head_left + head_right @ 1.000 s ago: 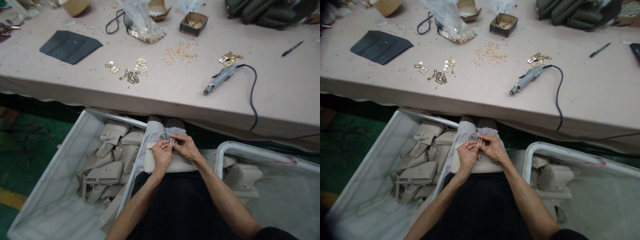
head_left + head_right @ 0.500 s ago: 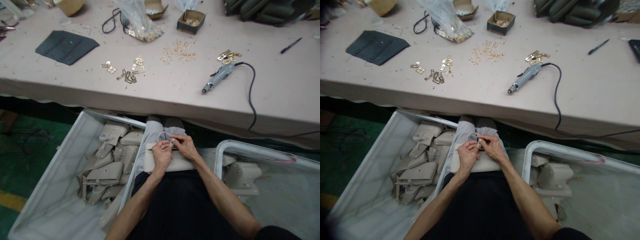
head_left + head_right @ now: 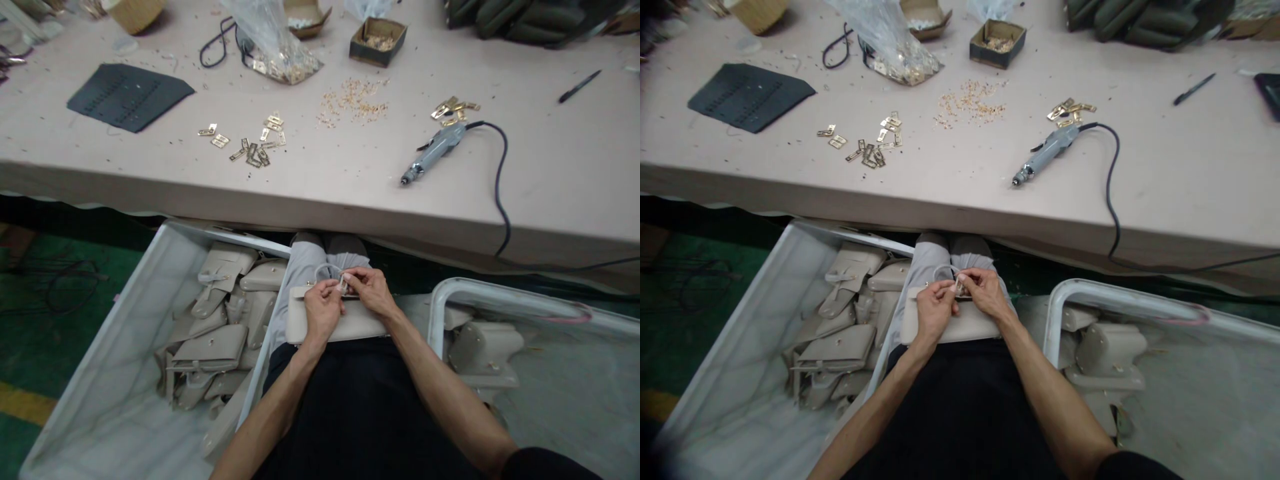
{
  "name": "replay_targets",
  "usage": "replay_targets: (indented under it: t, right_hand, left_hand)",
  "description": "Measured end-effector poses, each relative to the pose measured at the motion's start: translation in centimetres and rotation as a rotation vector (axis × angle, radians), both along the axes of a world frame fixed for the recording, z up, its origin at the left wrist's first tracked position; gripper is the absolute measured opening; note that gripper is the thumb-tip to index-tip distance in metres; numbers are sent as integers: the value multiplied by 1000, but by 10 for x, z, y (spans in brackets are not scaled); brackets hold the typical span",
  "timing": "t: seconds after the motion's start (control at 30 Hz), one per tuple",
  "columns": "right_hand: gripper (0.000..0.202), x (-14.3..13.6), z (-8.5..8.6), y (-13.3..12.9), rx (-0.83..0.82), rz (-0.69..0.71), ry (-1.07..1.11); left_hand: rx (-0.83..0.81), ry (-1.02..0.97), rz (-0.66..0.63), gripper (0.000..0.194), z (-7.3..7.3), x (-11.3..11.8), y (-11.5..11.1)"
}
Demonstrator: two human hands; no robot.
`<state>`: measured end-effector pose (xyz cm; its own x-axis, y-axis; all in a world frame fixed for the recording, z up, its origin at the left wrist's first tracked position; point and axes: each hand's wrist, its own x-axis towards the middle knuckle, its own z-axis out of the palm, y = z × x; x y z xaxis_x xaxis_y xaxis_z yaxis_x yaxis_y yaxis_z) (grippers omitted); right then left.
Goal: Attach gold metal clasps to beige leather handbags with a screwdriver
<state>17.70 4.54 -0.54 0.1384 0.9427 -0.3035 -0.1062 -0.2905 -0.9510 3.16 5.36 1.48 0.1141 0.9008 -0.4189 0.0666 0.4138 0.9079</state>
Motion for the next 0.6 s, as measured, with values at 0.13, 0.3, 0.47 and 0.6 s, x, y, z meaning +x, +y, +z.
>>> replay_targets:
  t: [0.13,0.3,0.47,0.6]
  right_hand:
    - [32,1,3,2,43,28,-94]
    - [30,-5,0,6,-2,-4,-140]
    - [37,-11,-6,10,-115,-51,52]
    - [37,-11,-11,12,-101,-32,106]
  left_hand:
    - [-12,31,-70,33,-3,-1,0]
    - [-47,17,-91,22,-1,0,2]
    - [-91,-32,-4,22,1,-1,4]
    - [-100,-16,-2,22,-4,1,5]
